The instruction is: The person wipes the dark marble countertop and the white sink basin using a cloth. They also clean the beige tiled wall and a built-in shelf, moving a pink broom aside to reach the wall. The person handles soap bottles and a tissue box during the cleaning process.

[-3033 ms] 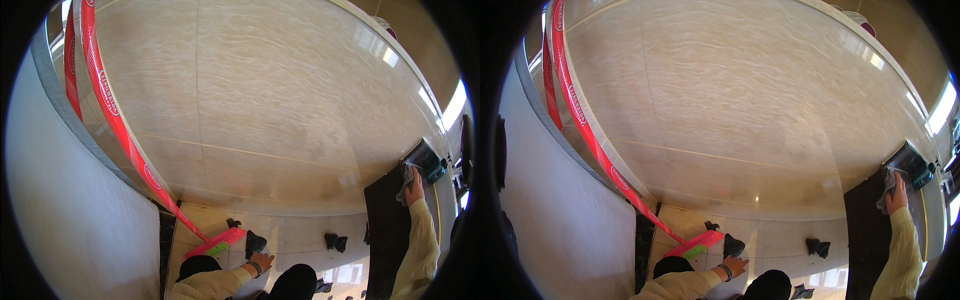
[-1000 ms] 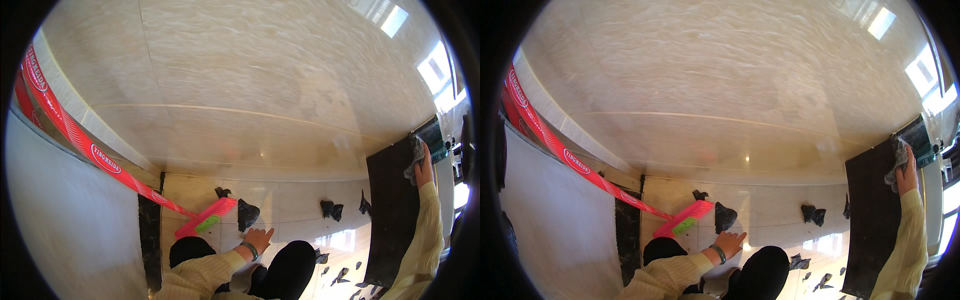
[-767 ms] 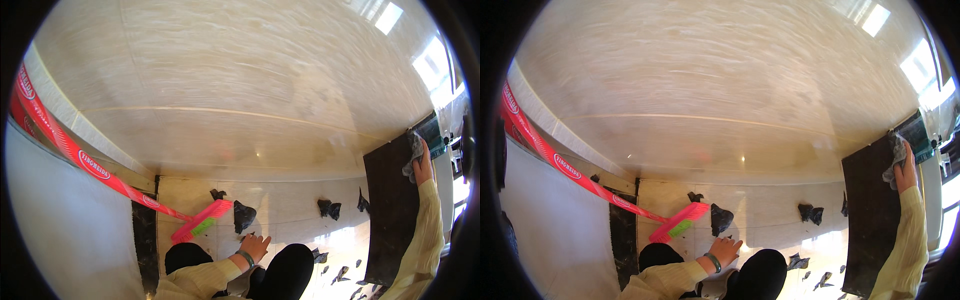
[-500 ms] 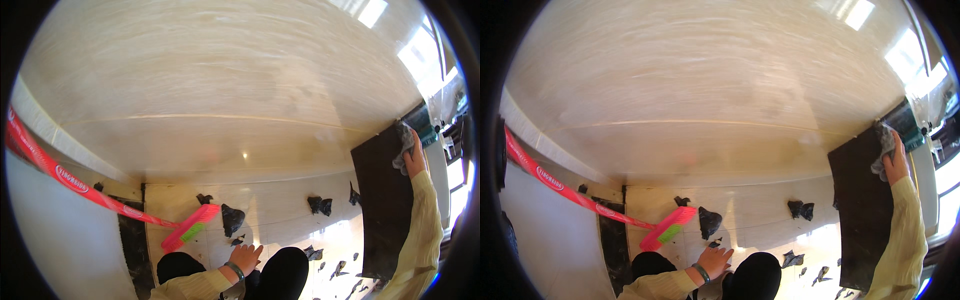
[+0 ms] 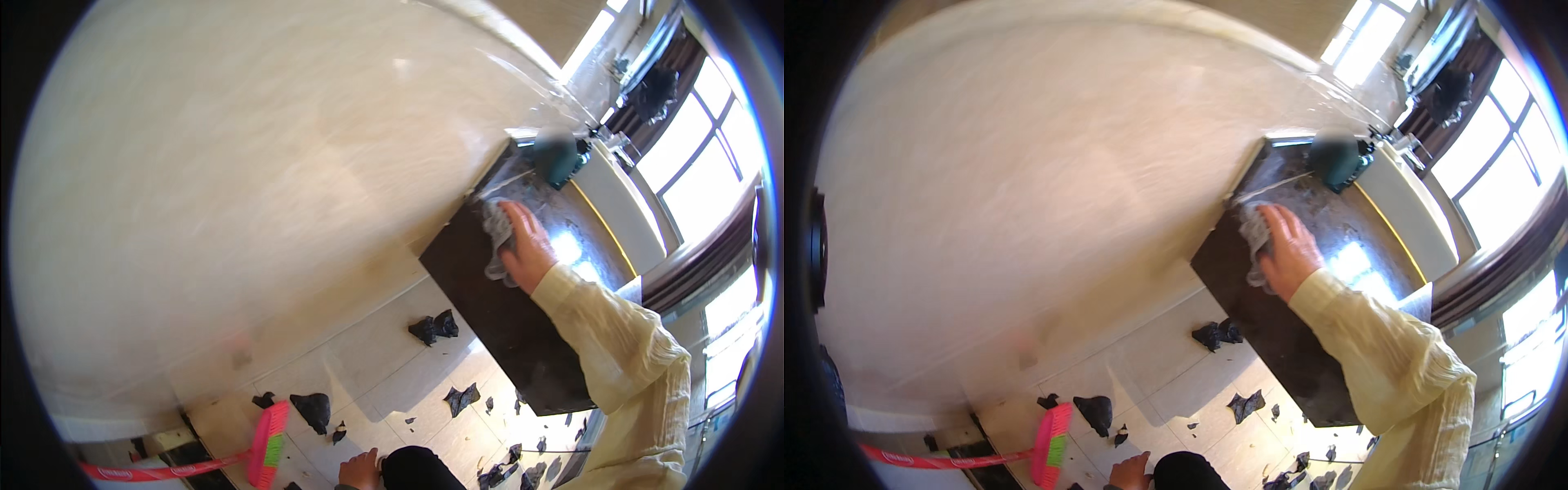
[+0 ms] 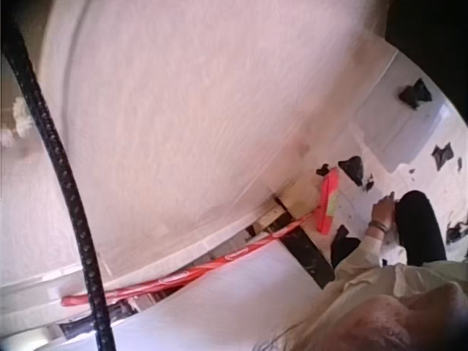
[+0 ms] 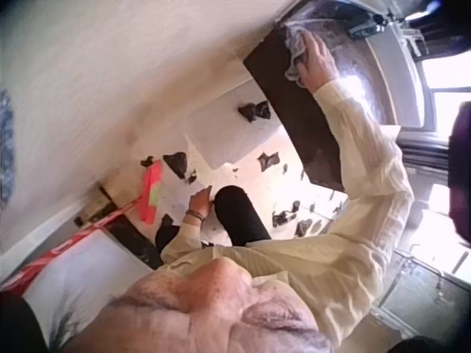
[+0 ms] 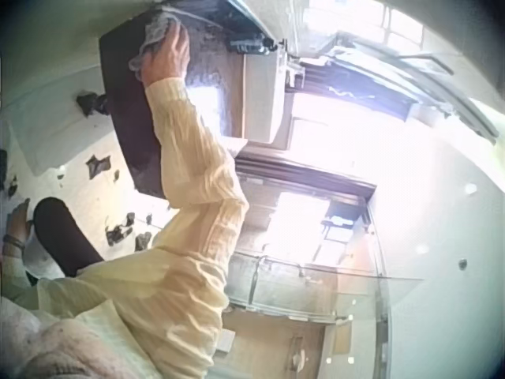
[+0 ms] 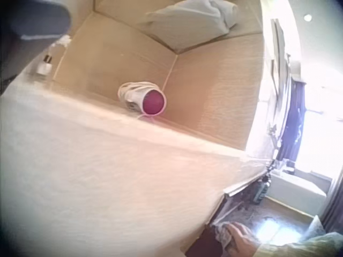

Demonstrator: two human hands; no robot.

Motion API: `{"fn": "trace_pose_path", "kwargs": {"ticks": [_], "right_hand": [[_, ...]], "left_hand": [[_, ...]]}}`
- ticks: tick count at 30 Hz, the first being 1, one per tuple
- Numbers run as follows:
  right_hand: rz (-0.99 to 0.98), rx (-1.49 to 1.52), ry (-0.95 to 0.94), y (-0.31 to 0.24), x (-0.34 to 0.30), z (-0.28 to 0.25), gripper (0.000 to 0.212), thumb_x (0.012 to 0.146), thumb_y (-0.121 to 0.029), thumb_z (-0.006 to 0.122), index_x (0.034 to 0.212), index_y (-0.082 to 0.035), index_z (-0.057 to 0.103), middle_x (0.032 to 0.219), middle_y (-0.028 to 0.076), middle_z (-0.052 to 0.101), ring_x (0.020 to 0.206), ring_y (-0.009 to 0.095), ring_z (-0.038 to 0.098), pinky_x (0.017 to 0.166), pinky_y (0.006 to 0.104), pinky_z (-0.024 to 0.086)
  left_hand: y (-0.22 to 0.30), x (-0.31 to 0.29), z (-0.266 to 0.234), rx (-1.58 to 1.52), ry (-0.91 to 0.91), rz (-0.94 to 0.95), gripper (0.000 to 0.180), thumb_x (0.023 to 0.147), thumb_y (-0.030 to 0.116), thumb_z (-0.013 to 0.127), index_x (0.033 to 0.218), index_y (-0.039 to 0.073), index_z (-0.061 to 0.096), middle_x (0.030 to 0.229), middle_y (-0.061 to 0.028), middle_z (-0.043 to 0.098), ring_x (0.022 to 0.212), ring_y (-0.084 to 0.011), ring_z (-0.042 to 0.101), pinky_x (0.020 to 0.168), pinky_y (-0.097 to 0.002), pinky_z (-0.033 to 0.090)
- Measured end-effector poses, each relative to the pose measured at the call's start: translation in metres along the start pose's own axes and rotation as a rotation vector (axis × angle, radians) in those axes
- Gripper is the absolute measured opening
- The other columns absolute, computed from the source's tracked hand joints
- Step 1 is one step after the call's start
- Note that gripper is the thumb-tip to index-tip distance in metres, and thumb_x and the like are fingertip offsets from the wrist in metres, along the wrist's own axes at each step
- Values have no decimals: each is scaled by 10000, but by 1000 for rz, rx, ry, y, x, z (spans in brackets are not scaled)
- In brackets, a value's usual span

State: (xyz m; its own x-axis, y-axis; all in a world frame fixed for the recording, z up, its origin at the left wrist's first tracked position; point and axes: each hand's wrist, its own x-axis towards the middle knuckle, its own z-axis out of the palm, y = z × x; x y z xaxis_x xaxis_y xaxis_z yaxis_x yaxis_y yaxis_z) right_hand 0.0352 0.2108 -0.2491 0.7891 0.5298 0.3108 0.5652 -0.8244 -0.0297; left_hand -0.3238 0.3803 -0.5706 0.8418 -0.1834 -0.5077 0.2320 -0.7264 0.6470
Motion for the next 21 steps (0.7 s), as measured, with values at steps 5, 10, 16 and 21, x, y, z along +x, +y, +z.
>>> {"fn": "trace_pose_path", "kwargs": {"ticks": [5,10,16,21], "right_hand": [[21,19,-18,-6,2,-4,714,687,-74,634,1343,-71,353,1344,251,374,1276,420,346,1057,481,301],[52,52,-38,-9,0,-9,733,678,-73,670,1343,-84,363,1374,226,355,1297,400,330,1074,476,289],[105,198,-95,-5,1,-13,734,700,-81,669,1358,-125,348,1398,215,343,1335,390,284,1099,486,243],[295,782,-54,37,-3,-35,575,751,-10,593,1299,-89,435,1331,189,437,1272,357,390,1058,414,332]], "left_hand": [[-40,17,38,-364,-165,-51,754,860,507,539,1429,79,291,1406,-225,385,1275,-372,400,1013,-499,356],[17,8,-56,88,-213,-63,533,842,341,581,1295,96,446,1162,-182,593,1044,-369,573,849,-511,441],[135,30,-185,267,41,295,466,784,231,633,1202,70,505,1114,-130,587,1061,-305,550,832,-471,430],[306,37,-285,211,540,683,450,801,121,581,1233,46,480,1261,-155,516,1172,-341,471,959,-453,370]]}}
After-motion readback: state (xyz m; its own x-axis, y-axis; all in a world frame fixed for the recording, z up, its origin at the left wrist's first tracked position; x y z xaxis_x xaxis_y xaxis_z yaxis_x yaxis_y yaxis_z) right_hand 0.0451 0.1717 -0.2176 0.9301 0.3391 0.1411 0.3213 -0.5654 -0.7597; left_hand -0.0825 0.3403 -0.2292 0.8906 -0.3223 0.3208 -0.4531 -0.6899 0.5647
